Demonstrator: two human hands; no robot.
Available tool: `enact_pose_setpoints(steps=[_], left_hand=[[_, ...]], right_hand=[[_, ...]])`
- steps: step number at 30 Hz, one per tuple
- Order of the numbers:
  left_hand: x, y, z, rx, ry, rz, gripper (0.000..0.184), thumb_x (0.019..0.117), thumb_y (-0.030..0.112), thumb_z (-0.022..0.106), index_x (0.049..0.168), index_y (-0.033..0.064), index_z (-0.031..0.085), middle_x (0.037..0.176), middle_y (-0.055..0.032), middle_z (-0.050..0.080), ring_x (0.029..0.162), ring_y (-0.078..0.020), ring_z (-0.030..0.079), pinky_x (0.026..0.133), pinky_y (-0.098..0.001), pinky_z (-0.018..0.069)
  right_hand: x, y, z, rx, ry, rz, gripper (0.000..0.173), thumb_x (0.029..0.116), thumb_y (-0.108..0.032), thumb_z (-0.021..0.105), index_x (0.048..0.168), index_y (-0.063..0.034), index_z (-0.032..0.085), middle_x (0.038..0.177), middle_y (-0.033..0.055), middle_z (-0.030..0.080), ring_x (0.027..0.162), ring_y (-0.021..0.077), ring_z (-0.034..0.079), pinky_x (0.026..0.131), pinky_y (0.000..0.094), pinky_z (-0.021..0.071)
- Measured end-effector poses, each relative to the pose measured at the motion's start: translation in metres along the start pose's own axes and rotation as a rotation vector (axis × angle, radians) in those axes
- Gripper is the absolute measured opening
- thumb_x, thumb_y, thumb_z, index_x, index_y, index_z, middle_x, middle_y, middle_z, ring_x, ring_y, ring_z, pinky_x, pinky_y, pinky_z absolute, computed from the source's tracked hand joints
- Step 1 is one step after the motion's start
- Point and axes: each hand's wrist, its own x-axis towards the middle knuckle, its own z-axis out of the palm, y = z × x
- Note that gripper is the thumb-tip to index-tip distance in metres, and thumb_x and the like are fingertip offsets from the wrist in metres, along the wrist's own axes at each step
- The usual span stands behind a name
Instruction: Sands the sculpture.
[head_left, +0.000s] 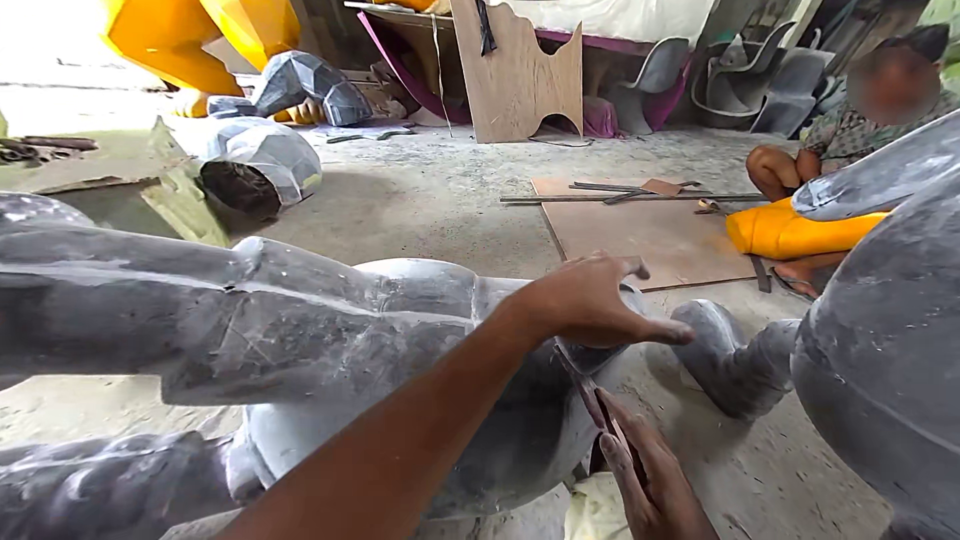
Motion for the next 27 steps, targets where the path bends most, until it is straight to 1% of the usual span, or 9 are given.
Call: enact_pose_setpoints(steps=[4,8,13,15,18,21,24,25,27], left_hand=[[0.004,-0.002,0.010,0.019,0.011,-0.038,0.055,0.0790,0.062,0.076,0.122,0.0291,0.072,0.129,0.0015,0.064,0.120,-0.0155,0.060,0.097,-0.0474,0.0526],[0.003,0.001,0.009,-0.029,-0.012,-0.060,0.047,0.0786,0.056,0.078,0.118,0.0307,0.076,0.134,0.0034,0.064,0.125,-0.0141,0.059,0.099,-0.0471,0.0522],[0.007,-0.003,0.006,-0.121,-0.021,0.016,0.033,0.0817,0.045,0.081,0.105,0.0216,0.079,0.098,0.0036,0.075,0.091,-0.0102,0.069,0.081,-0.0429,0.0583],[0.007,-0.004,-0.002,-0.139,-0.022,-0.012,0.029,0.0879,0.043,0.076,0.101,0.0172,0.079,0.089,0.0010,0.074,0.080,-0.0111,0.068,0.075,-0.0418,0.0566],[0.004,-0.010,-0.010,-0.132,0.032,-0.037,0.026,0.0902,0.040,0.071,0.074,0.0190,0.070,0.071,0.0057,0.063,0.065,-0.0060,0.059,0.060,-0.0339,0.0485],[-0.008,-0.002,-0.016,-0.091,0.086,-0.085,0.023,0.0937,0.034,0.069,0.076,0.0194,0.068,0.074,0.0081,0.060,0.069,-0.0034,0.057,0.064,-0.0300,0.0460],[-0.005,-0.003,-0.013,-0.095,0.038,0.006,0.022,0.0988,0.026,0.061,0.080,0.0200,0.070,0.073,0.0101,0.059,0.066,0.0004,0.056,0.061,-0.0236,0.0455],[-0.004,-0.006,-0.013,-0.100,0.020,0.035,0.022,0.1001,0.025,0.059,0.083,0.0196,0.071,0.073,0.0101,0.059,0.067,0.0009,0.055,0.062,-0.0227,0.0454],[-0.002,-0.006,-0.019,-0.125,0.025,-0.037,0.018,0.0988,0.028,0.061,0.087,0.0193,0.072,0.076,0.0088,0.061,0.070,-0.0001,0.058,0.064,-0.0238,0.0477]], right_hand=[[0.004,0.011,0.000,-0.017,0.036,0.022,0.052,0.1073,-0.043,0.047,0.153,-0.0195,0.051,0.123,0.0046,0.067,0.105,0.0129,0.067,0.089,0.0358,0.0592],[0.019,0.010,0.014,-0.295,0.054,0.035,0.047,0.1081,-0.048,0.041,0.149,-0.0303,0.056,0.106,0.0047,0.067,0.082,0.0142,0.066,0.068,0.0356,0.0584],[0.060,-0.003,0.024,-0.557,-0.014,0.037,0.040,0.1082,-0.046,0.041,0.123,-0.0219,0.070,0.090,0.0083,0.072,0.079,0.0304,0.071,0.064,0.0539,0.0570],[0.063,-0.011,0.015,-0.556,-0.089,0.023,0.044,0.1093,-0.049,0.038,0.139,-0.0268,0.061,0.089,0.0103,0.071,0.075,0.0329,0.070,0.059,0.0563,0.0547],[0.055,-0.014,0.011,-0.589,-0.114,-0.084,0.051,0.1112,-0.046,0.032,0.160,-0.0319,0.037,0.081,0.0107,0.068,0.060,0.0313,0.064,0.048,0.0520,0.0492],[0.083,-0.011,0.021,-0.661,-0.099,-0.090,0.052,0.1105,-0.048,0.029,0.162,-0.0381,0.031,0.081,0.0145,0.069,0.066,0.0378,0.066,0.055,0.0604,0.0506],[0.110,-0.023,0.022,-0.648,-0.128,0.001,0.053,0.1099,-0.053,0.028,0.162,-0.0425,0.029,0.100,0.0166,0.074,0.087,0.0399,0.071,0.071,0.0642,0.0536],[0.106,-0.026,0.020,-0.643,-0.145,0.007,0.053,0.1102,-0.052,0.028,0.162,-0.0429,0.028,0.100,0.0159,0.073,0.086,0.0387,0.071,0.071,0.0633,0.0542],[0.084,-0.023,0.013,-0.638,-0.132,-0.067,0.052,0.1111,-0.047,0.030,0.162,-0.0359,0.032,0.081,0.0140,0.069,0.068,0.0356,0.067,0.056,0.0588,0.0511]])
